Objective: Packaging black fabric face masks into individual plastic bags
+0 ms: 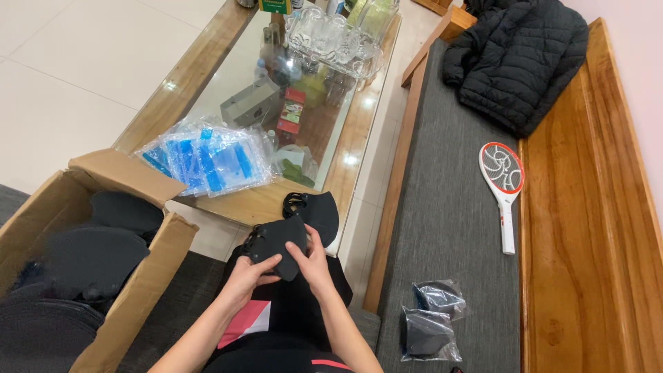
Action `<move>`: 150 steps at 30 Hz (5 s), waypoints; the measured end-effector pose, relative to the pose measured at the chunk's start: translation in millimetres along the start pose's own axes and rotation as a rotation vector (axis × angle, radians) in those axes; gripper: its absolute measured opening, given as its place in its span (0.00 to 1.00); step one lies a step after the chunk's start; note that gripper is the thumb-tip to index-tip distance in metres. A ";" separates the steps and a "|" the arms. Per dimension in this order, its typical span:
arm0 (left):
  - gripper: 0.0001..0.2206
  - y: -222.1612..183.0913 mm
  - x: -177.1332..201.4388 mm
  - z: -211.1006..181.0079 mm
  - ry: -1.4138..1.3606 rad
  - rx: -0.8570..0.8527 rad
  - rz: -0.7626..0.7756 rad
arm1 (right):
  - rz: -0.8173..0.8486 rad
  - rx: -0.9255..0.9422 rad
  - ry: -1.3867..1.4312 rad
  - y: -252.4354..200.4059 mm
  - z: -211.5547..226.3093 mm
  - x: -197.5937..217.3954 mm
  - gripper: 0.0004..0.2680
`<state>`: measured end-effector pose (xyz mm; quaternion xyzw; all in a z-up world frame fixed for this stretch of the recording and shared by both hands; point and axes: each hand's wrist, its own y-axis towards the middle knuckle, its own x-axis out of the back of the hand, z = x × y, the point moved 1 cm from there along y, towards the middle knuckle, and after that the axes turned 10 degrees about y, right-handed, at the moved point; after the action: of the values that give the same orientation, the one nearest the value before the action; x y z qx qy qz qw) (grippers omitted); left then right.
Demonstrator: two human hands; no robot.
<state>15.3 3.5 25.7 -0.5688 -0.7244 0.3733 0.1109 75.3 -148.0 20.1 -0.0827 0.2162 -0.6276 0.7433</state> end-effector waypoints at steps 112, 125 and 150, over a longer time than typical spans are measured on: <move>0.20 23.2 25.7 15.7 -0.073 -0.074 -0.261 | -0.546 0.065 0.009 77.2 -35.4 58.8 0.10; 0.24 24.5 15.6 18.6 -0.073 -0.045 -0.256 | -0.591 0.095 -0.302 72.9 -29.9 63.4 0.08; 0.25 29.0 11.1 32.1 -0.061 -0.032 -0.127 | -0.266 0.251 -0.226 16.9 -25.3 22.4 0.05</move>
<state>14.4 2.4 -18.9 -0.5117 -0.7681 0.3710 0.1031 82.4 -162.6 -14.1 -0.0871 0.0390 -0.7288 0.6780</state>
